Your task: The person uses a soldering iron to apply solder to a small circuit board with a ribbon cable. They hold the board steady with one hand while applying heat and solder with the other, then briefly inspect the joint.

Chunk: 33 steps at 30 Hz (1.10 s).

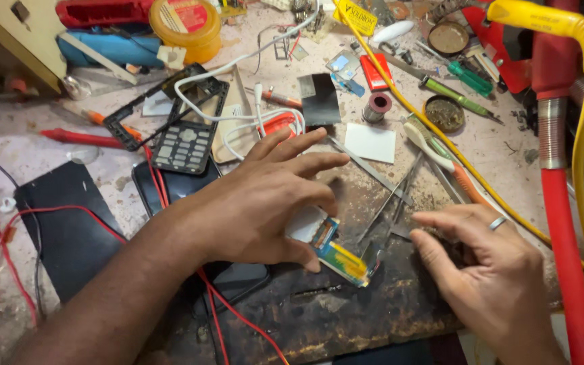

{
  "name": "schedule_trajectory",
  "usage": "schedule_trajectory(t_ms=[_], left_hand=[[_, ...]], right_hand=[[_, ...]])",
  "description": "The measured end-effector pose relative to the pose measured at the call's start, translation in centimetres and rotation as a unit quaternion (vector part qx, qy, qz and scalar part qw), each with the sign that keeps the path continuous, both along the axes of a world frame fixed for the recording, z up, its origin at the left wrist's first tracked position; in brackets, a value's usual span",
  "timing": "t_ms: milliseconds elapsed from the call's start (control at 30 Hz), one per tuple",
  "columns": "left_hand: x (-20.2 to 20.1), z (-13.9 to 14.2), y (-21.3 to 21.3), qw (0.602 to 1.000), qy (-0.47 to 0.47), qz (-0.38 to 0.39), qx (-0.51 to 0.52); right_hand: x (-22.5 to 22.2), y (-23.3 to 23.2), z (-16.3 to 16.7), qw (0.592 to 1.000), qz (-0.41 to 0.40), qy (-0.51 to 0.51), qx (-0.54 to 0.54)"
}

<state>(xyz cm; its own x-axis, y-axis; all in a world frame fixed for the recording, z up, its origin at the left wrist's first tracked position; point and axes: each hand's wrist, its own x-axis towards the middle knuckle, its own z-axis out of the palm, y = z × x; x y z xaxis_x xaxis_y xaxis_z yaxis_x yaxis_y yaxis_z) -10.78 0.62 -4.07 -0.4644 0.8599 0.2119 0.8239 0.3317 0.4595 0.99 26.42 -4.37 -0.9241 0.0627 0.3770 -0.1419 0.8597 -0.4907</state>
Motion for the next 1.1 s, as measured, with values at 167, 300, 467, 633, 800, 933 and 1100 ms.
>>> schedule_trajectory(t_ms=[167, 300, 467, 633, 800, 933, 1100], left_hand=[[0.8, -0.2, 0.6, 0.999, 0.019, 0.025, -0.011], [0.7, 0.1, 0.2, 1.0, -0.006, 0.028, -0.005], [0.3, 0.2, -0.7, 1.0, -0.017, 0.016, -0.002], [-0.2, -0.1, -1.4, 0.999, -0.01, 0.035, -0.024], [-0.2, 0.8, -1.2, 0.999, 0.04, 0.021, 0.027], [0.2, 2.4, -0.8, 0.992, -0.026, 0.107, 0.057], [1.3, 3.0, -0.3, 0.95, 0.113, 0.138, 0.255]], right_hand=[[0.6, -1.3, -0.3, 0.995, 0.023, -0.054, -0.078], [0.5, -2.9, -0.2, 0.992, 0.107, -0.032, -0.06], [-0.8, -4.0, 0.4, 0.99, 0.142, -0.008, -0.016], [-1.6, -3.9, 0.3, 0.984, 0.173, 0.016, -0.025], [-1.3, -1.3, 0.0, 0.996, -0.038, 0.009, -0.086], [-1.4, 1.0, 0.1, 0.982, -0.116, 0.074, -0.131], [-0.4, 0.9, 0.6, 0.995, -0.092, 0.039, 0.008]])
